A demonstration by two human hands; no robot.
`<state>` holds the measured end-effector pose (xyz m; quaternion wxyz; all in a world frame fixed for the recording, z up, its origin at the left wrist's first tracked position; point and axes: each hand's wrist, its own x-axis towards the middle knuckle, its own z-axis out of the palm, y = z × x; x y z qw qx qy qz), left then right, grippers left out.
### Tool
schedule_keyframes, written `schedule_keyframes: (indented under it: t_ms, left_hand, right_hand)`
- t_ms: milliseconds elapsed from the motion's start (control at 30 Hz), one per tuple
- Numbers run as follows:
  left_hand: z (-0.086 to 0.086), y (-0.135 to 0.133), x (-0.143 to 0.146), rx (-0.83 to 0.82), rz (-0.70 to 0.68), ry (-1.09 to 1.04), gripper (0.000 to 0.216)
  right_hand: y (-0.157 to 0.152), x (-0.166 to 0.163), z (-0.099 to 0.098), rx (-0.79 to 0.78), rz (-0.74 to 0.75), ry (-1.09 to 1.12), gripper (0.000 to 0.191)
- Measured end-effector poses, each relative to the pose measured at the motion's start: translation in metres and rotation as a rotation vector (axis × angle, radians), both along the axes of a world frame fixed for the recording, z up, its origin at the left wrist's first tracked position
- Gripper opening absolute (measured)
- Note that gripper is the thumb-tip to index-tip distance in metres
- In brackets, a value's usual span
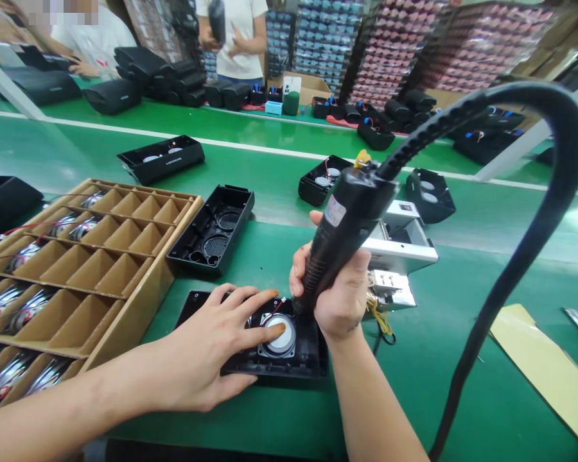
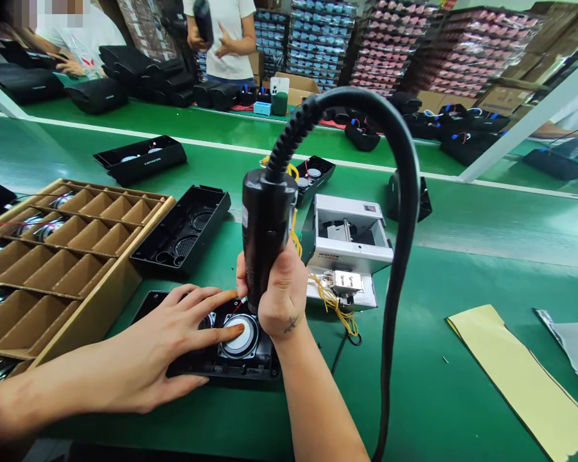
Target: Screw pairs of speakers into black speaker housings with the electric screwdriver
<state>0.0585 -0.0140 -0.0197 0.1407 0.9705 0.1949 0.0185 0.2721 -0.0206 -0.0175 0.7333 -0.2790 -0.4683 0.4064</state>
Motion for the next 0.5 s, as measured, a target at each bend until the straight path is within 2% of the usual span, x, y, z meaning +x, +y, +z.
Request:
schedule_keyframes:
  t_ms: [367,500]
  left_hand:
    - [0.0010,-0.0001,0.0006,0.011,-0.007,-0.010,0.073]
    - [0.0003,0.0013,0.0010,0.027,-0.011,-0.020,0.074]
  right_hand:
    - [-0.0018,-0.0049,-0.0070,-0.013,0.077,-0.037,0.046]
    - [0.0004,-0.0046,-0.0096,0.003,0.085,-0.056,0.055]
